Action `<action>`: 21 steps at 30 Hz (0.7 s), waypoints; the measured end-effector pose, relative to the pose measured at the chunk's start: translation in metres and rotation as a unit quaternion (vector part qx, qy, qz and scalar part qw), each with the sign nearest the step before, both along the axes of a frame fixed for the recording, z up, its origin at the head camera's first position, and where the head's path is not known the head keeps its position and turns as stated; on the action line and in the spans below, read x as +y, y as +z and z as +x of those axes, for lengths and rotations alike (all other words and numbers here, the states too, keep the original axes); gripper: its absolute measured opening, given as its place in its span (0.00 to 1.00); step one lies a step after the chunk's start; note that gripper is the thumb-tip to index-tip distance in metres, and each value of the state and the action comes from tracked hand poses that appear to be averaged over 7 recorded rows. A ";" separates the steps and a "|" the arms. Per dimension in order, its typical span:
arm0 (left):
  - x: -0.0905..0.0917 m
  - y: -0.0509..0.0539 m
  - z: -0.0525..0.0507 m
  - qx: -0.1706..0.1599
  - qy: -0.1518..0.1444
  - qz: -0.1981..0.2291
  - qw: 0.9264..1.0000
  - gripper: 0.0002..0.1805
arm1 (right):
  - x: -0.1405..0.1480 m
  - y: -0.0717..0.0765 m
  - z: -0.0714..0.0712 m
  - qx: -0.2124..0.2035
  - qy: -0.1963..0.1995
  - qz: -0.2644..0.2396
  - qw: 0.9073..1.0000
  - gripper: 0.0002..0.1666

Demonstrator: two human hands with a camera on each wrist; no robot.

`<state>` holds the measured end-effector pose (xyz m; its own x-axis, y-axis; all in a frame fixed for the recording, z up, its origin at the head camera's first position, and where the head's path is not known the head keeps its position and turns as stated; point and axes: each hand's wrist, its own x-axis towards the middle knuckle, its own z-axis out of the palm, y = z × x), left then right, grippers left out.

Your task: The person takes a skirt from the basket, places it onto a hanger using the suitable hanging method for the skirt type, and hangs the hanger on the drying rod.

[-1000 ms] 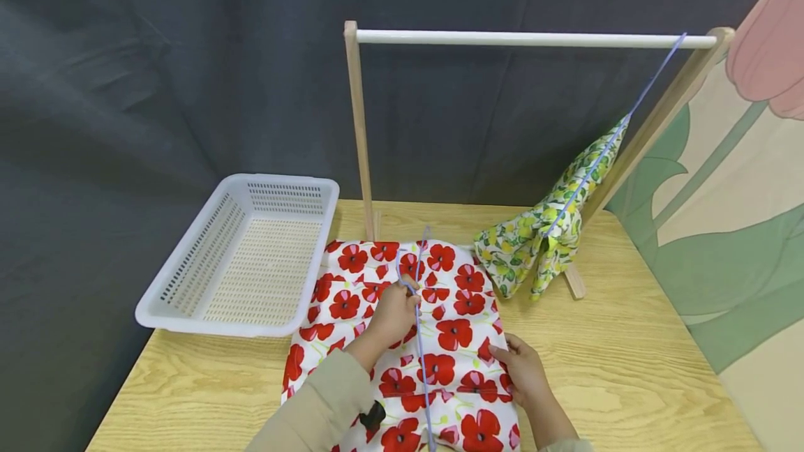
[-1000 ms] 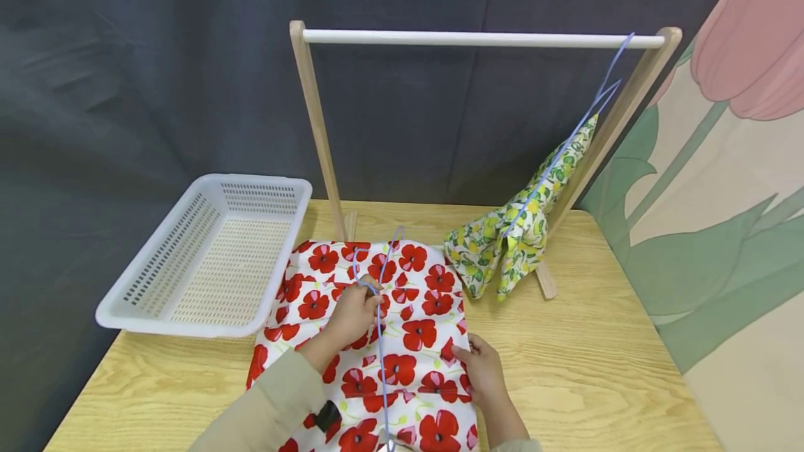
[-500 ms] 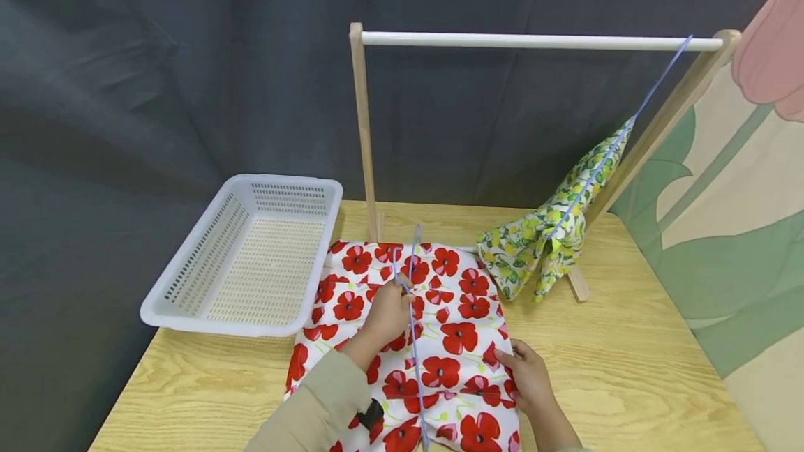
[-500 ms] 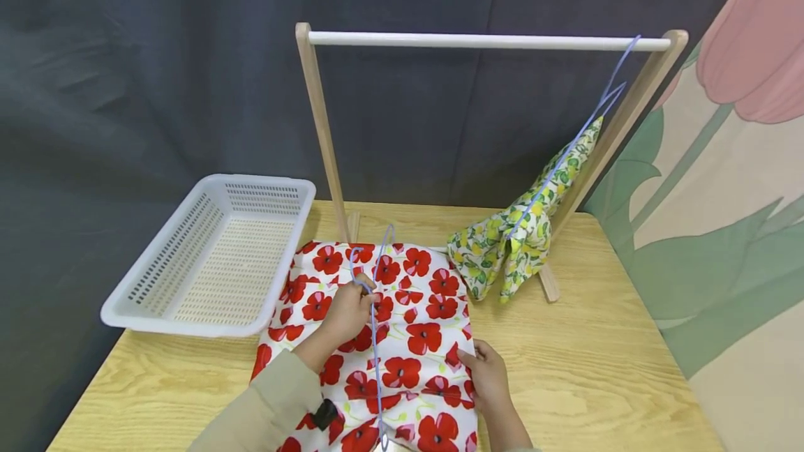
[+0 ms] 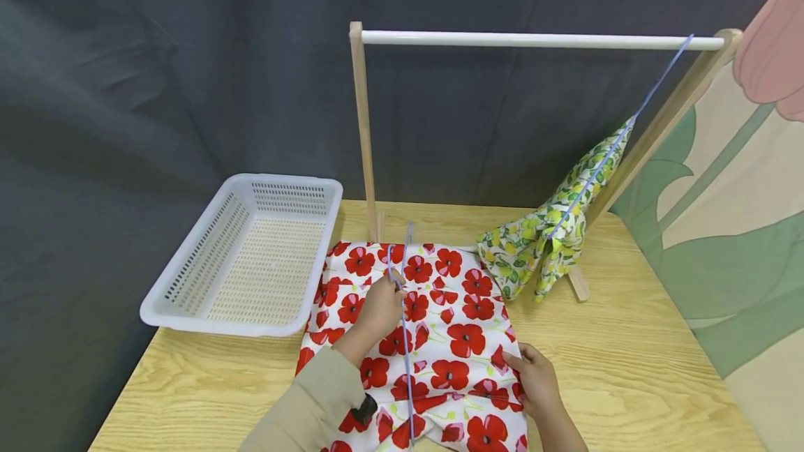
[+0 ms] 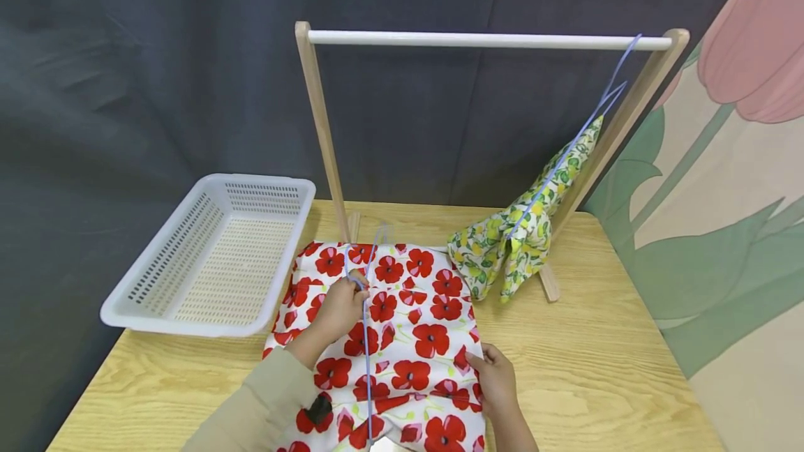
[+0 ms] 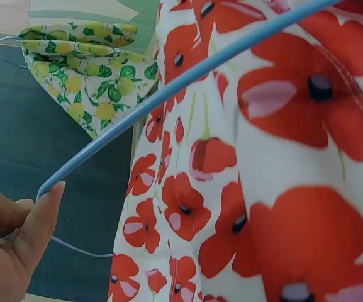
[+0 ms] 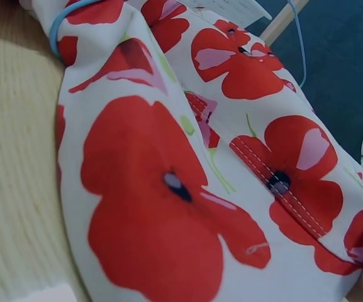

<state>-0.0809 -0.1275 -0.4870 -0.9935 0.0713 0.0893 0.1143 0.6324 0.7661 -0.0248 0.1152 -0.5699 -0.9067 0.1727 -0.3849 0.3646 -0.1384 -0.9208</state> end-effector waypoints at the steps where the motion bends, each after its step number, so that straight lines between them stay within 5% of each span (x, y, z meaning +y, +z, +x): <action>1: -0.001 0.000 -0.001 0.001 0.000 -0.001 1.000 0.04 | 0.001 -0.002 0.000 0.006 0.001 0.000 1.000 0.09; 7: -0.004 0.004 -0.004 -0.011 -0.016 0.015 1.000 0.04 | 0.006 -0.015 0.002 0.051 0.031 0.002 0.998 0.14; 12: -0.004 0.009 -0.007 0.002 -0.036 0.032 0.999 0.03 | 0.002 -0.006 0.001 0.000 0.032 0.077 0.997 0.18; 21: -0.007 0.019 -0.014 -0.067 -0.041 0.134 0.988 0.05 | -0.003 0.001 0.001 -0.016 0.051 0.177 0.983 0.18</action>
<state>-0.0947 -0.1342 -0.4682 -0.9894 0.1444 -0.0155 0.0435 0.3968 0.9169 -0.0240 0.1126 -0.5692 -0.9144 0.2102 -0.3459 0.3897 0.2267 -0.8926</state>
